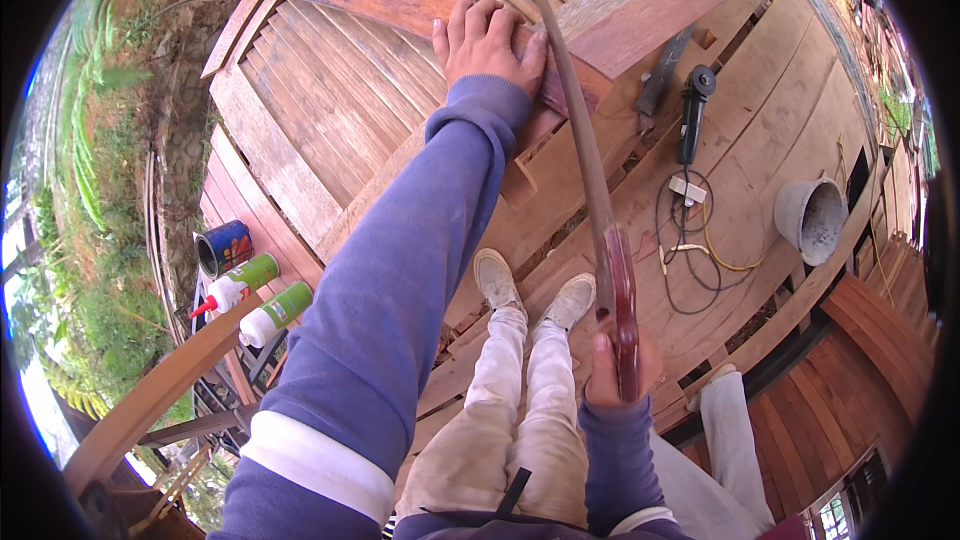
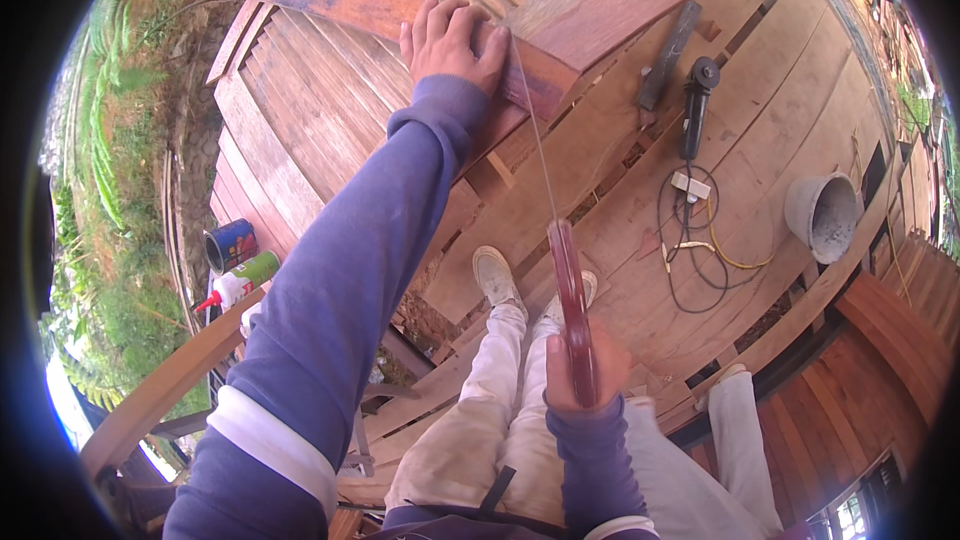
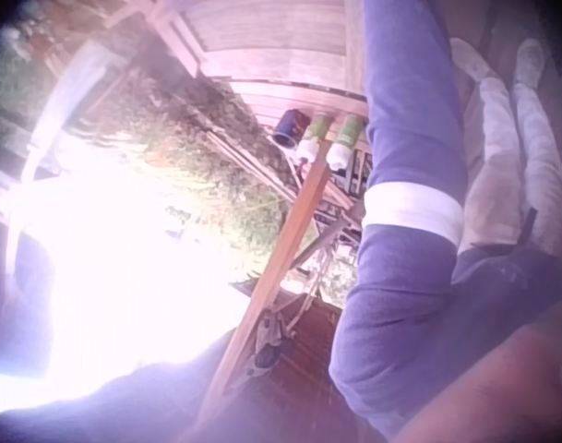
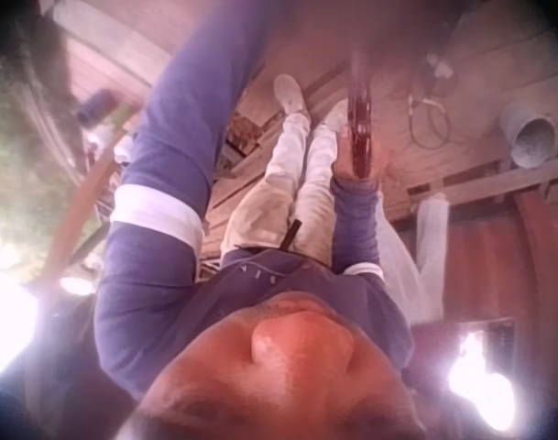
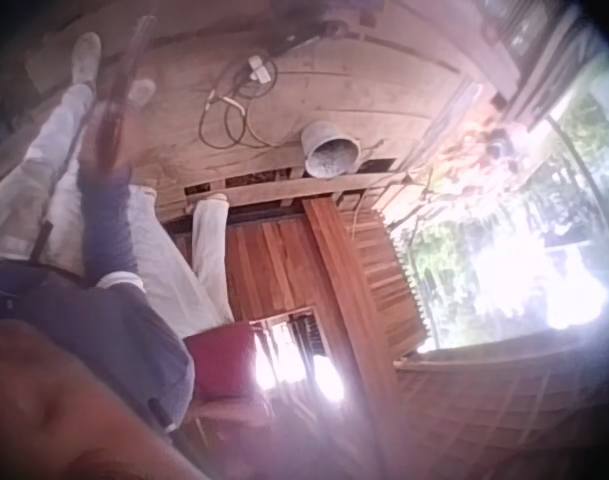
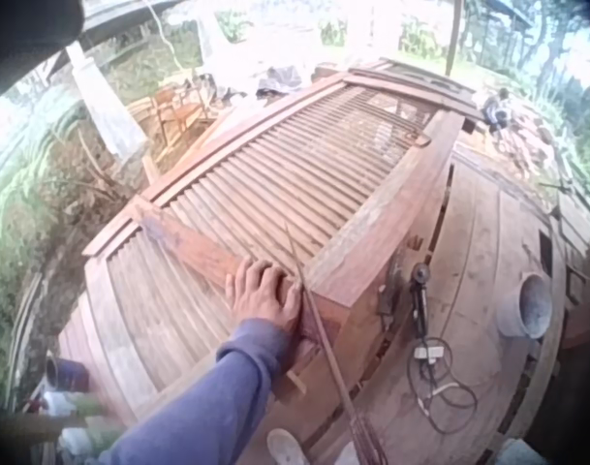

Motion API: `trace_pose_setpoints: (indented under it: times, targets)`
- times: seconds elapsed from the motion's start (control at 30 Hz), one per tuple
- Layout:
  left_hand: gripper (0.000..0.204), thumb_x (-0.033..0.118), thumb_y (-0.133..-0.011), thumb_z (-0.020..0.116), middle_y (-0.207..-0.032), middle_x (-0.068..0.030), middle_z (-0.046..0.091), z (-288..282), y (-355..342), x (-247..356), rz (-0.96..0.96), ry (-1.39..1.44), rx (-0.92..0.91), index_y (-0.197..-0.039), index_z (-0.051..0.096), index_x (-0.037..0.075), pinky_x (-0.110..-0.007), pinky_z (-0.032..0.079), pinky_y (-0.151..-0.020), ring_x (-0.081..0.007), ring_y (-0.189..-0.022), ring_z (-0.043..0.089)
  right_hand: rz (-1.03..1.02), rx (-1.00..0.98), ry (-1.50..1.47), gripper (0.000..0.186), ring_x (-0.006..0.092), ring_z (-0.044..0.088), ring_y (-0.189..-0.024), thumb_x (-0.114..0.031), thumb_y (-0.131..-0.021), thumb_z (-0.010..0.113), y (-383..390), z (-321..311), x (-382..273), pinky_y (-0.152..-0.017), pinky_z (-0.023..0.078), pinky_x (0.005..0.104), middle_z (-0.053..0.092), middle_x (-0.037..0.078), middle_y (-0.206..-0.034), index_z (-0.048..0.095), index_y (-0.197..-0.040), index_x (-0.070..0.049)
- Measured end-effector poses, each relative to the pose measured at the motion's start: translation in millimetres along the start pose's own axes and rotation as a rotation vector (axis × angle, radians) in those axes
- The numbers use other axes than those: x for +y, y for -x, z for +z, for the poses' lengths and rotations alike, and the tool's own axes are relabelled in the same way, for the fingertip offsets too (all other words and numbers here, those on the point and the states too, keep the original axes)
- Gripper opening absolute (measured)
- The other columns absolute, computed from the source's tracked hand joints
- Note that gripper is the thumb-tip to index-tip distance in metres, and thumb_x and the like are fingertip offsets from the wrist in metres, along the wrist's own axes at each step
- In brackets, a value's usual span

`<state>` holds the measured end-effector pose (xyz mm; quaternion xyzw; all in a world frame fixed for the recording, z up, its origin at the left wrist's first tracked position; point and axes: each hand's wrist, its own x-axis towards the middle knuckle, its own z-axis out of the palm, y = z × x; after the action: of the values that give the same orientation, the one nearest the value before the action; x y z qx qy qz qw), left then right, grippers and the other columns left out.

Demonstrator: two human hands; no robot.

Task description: The person measures a wooden plank with a ruler and marks it. They then use a hand saw to cut the plank along the marked line. Finally, they use an angle grinder to smooth the cut edge of the wood.

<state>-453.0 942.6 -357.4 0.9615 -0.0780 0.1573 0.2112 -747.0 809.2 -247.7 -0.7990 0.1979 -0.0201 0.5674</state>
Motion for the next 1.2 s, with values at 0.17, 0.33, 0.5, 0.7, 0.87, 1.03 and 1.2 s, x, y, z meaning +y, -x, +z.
trace_pose_setpoints:
  times: [0.17, 0.33, 0.5, 0.7, 0.87, 1.03, 1.2]
  targets:
    - [0.038, 0.042, -0.086, 0.060, -0.130, -0.0092, 0.054, 1, -1, -1, -0.011, 0.017, -0.005, -0.109, 0.065, 0.013, -0.054, 0.012, -0.116, -0.0310, -0.139, 0.032, 0.018, -0.014, 0.004, 0.009, 0.0270, 0.060, -0.061, -0.008, -0.082, 0.065, -16, 6, -3, -0.060, 0.047, 0.0342, 0.059, 0.013, -0.070, 0.060, -0.082, -0.001]
    - [0.039, 0.043, -0.086, 0.060, -0.130, -0.0096, 0.054, 1, -1, -2, 0.006, 0.006, 0.008, -0.110, 0.065, 0.012, -0.054, 0.012, -0.116, -0.0315, -0.138, 0.032, -0.044, 0.029, -0.054, 0.009, 0.0250, 0.059, -0.060, -0.008, -0.082, 0.065, -1, 4, 8, -0.060, 0.046, 0.0343, 0.059, 0.011, -0.069, 0.060, -0.083, -0.002]
    - [0.039, 0.043, -0.086, 0.060, -0.130, -0.0094, 0.054, 1, -2, 0, 0.004, 0.006, -0.003, -0.110, 0.065, 0.012, -0.054, 0.013, -0.116, -0.0315, -0.138, 0.032, 0.118, -0.019, -0.115, 0.011, 0.0232, 0.059, -0.060, -0.010, -0.083, 0.066, -29, 12, 0, -0.060, 0.046, 0.0337, 0.060, 0.011, -0.069, 0.061, -0.084, -0.001]
    - [0.039, 0.042, -0.086, 0.060, -0.131, -0.0093, 0.054, 0, 0, -1, 0.003, 0.012, -0.005, -0.110, 0.065, 0.012, -0.054, 0.013, -0.116, -0.0316, -0.138, 0.033, -0.014, 0.016, -0.099, 0.012, 0.0209, 0.057, -0.058, -0.012, -0.084, 0.066, -1, -2, 7, -0.057, 0.045, 0.0328, 0.058, 0.010, -0.066, 0.061, -0.085, -0.001]
    - [0.038, 0.042, -0.086, 0.061, -0.130, -0.0093, 0.054, 3, -1, -1, 0.007, 0.013, 0.012, -0.110, 0.065, 0.012, -0.054, 0.013, -0.115, -0.0317, -0.138, 0.033, 0.062, -0.002, -0.017, 0.013, 0.0229, 0.057, -0.057, -0.013, -0.083, 0.066, -24, 4, 2, -0.057, 0.045, 0.0333, 0.057, 0.011, -0.065, 0.061, -0.083, 0.000]
    - [0.038, 0.042, -0.085, 0.061, -0.130, -0.0095, 0.055, 3, 0, -3, 0.008, 0.010, 0.015, -0.109, 0.066, 0.012, -0.054, 0.013, -0.115, -0.0314, -0.138, 0.033, -0.060, -0.011, -0.051, 0.011, 0.0237, 0.057, -0.057, -0.011, -0.083, 0.066, -10, -4, 12, -0.057, 0.045, 0.0333, 0.058, 0.011, -0.065, 0.061, -0.083, -0.001]
    - [0.038, 0.042, -0.086, 0.061, -0.129, -0.0097, 0.055, 3, 0, -1, 0.010, 0.011, 0.019, -0.109, 0.066, 0.013, -0.053, 0.013, -0.116, -0.0319, -0.138, 0.033, 0.095, 0.014, -0.040, 0.012, 0.0249, 0.057, -0.056, -0.012, -0.082, 0.066, -26, 4, 4, -0.057, 0.045, 0.0337, 0.058, 0.012, -0.065, 0.061, -0.082, -0.001]
